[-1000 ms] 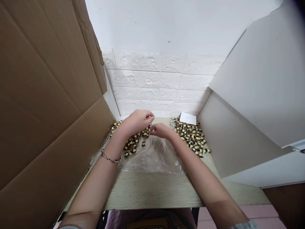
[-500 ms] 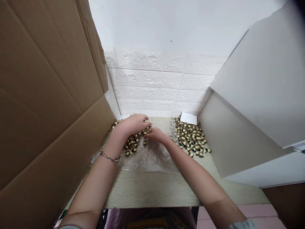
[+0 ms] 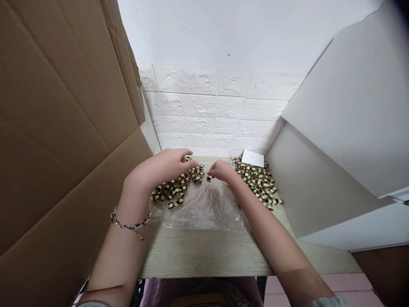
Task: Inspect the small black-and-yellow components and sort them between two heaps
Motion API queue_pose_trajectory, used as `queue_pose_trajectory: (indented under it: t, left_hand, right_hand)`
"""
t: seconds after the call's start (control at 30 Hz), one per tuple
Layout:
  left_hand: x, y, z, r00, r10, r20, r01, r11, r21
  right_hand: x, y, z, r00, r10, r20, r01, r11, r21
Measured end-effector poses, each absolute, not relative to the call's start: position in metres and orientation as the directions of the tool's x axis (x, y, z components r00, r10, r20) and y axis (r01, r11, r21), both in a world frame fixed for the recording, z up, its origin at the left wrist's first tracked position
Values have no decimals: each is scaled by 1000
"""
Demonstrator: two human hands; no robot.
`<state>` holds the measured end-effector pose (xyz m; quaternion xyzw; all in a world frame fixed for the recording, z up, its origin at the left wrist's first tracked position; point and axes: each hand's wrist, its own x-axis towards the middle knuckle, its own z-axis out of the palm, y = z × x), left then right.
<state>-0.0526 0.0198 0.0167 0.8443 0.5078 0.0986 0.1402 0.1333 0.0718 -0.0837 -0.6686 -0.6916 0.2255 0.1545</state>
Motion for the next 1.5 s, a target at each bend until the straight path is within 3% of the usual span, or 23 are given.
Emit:
queue_pose_trajectory:
  t: [0.1, 0.23, 0.37, 0.47, 0.57, 0.87, 1.0, 1.17, 1.33, 1.4, 1.5]
  left_hand:
    - [-54, 22, 15, 484, 873, 67, 815, -477, 329]
    - [-47, 33, 8, 525, 810, 260, 769, -583, 264]
    - [-27, 40, -1, 533, 679, 505, 656, -708, 260]
    - [-12, 42, -9, 499, 582, 642, 581, -774, 251]
    - [-5, 43, -14, 423, 506, 752, 554, -801, 228]
    - [-6, 49, -16, 380, 403, 832, 518, -839, 170]
    - [-6, 47, -14, 337, 400, 852, 545, -821, 170]
    - [-8, 42, -10, 340, 497, 798, 591, -773, 229]
    - [-7, 41, -10, 332, 512, 793, 594, -766, 246]
    - [-6, 41, -10, 293, 545, 785, 572, -758, 313]
    - [-4, 43, -10, 252, 691, 677, 426, -707, 564]
  right_hand:
    - [144, 65, -67, -41, 999, -21, 822, 22, -570]
    - [155, 51, -40, -17, 992, 127, 723, 100, -684]
    - [158, 37, -22, 44, 943, 330, 351, 295, -889]
    - [155, 30, -16, 52, 925, 376, 143, 366, -920]
    - [151, 26, -13, 21, 920, 391, 73, 388, -919]
    - [149, 27, -14, 31, 930, 366, 48, 364, -930]
    - [150, 25, -13, 85, 897, 434, 206, 411, -888]
    - [149, 19, -8, 149, 857, 492, 383, 409, -828]
    - [148, 15, -5, 150, 840, 521, 461, 407, -788]
    - [148, 16, -6, 147, 837, 527, 460, 414, -786]
    - [148, 20, -9, 153, 835, 528, 422, 429, -799]
